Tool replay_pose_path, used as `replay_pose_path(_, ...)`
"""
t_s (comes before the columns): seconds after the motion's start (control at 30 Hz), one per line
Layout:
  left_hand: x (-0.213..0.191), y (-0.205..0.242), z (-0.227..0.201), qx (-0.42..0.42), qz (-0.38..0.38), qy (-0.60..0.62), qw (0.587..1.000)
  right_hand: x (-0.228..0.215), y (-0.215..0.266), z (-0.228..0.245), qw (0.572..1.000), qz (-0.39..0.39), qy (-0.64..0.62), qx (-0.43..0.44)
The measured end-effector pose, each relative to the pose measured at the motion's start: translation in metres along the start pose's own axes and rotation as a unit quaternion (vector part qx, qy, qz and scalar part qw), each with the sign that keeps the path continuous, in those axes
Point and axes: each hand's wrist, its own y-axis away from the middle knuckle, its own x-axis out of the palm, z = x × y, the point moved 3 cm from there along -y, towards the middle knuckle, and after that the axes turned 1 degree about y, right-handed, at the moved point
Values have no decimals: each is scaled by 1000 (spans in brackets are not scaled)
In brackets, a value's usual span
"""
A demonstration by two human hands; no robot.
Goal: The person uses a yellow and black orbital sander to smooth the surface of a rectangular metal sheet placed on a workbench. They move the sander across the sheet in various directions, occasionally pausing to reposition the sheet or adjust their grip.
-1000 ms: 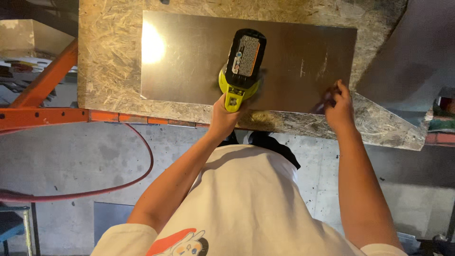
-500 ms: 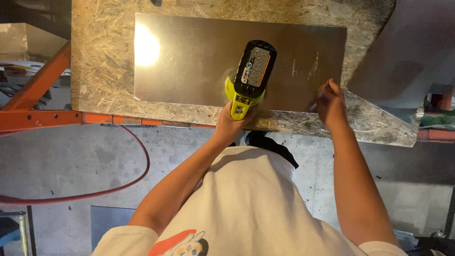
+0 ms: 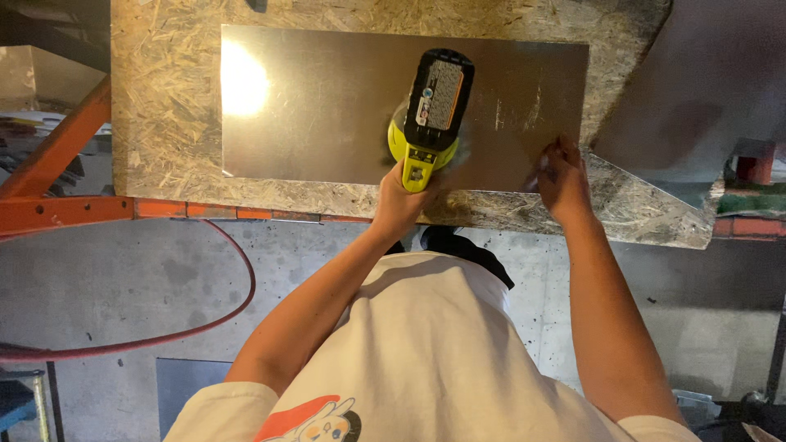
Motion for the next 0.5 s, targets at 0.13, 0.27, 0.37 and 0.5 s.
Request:
replay_pose_path(0.13,4,-15,-2,-5,-8,19,1000,-9,6,11,999,-30,-6,-29)
replay_pose_path(0.27,7,-21,-31,15,3,32,999,-4,5,6,997,-54,-7,-49)
replay_pose_path(0.37,10,-32,-31,19,10,28,999,-3,1,8,997,-62,-22,-50)
replay_pose_path(0.5,15,-43,-41,-4,6,5,1000,-9,10,23,999,-44,-7,-1)
